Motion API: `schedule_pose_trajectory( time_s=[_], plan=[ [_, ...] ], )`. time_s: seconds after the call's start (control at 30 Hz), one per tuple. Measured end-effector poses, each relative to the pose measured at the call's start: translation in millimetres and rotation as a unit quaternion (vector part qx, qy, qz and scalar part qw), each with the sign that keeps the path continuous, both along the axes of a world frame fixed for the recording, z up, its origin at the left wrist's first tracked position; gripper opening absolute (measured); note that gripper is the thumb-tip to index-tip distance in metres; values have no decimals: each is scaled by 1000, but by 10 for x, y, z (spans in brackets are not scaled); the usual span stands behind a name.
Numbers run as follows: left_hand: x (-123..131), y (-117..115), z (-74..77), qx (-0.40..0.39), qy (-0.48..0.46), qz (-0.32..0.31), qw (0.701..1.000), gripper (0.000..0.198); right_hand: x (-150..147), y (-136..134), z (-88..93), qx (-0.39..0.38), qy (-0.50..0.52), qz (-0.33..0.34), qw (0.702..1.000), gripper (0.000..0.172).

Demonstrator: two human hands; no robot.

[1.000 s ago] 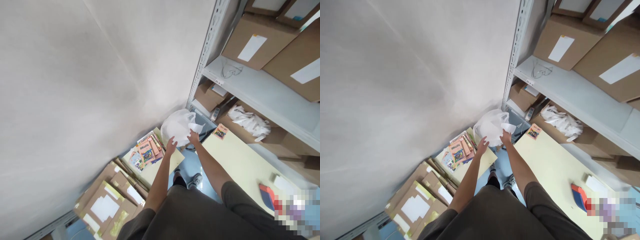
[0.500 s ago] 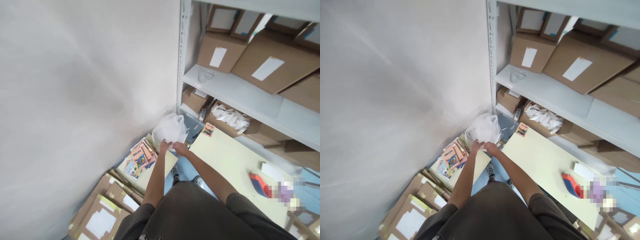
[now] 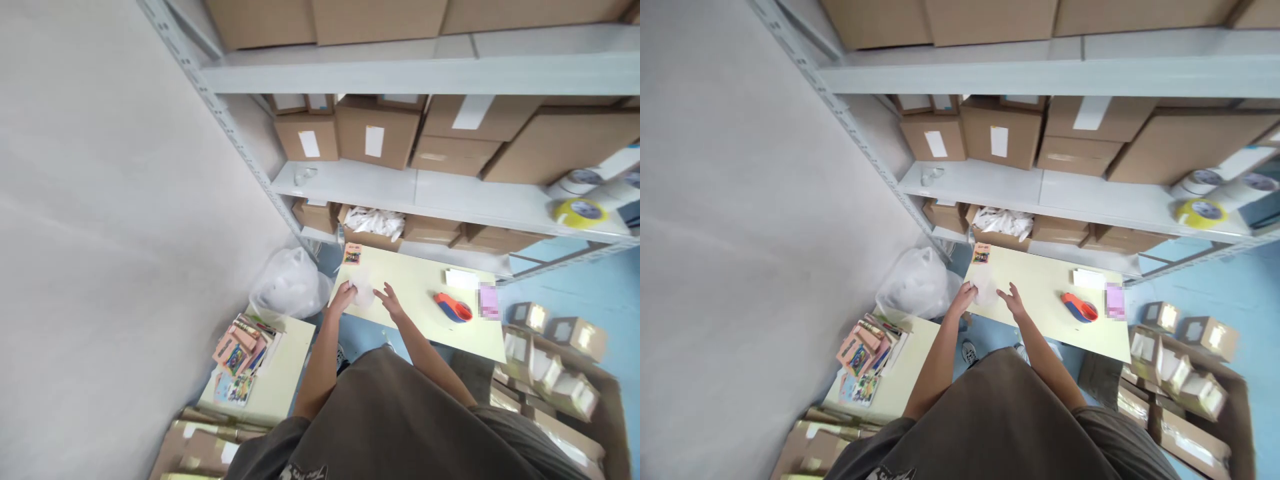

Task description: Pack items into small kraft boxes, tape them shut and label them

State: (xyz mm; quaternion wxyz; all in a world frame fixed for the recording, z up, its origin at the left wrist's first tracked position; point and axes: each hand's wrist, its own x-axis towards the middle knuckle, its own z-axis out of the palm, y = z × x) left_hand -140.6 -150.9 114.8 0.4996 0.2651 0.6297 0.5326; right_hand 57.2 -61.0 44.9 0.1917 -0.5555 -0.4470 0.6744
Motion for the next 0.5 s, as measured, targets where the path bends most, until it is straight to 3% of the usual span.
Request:
schedule_pose_trajectory(
  time_s=[0.07,0.13,0.23,0.37,0.5],
  plan=[
    [238,226,106,31,-53,-25,998,25,269,115,2,-120,72,-34,990,63],
    [400,402,179,62,-107,-48,991,24,455,233,5,-198,164,-64,964,42],
    [515,583,185,104,-165,-58,979,20,622,414,1,-181,238,-157,941,21],
    [496,660,-44,125,-213,57,967,25,779,566,-37,-83,264,-292,916,31],
    [299,539,-446,41,-251,167,953,24,873,523,-141,-66,260,-349,898,34]
  ],
)
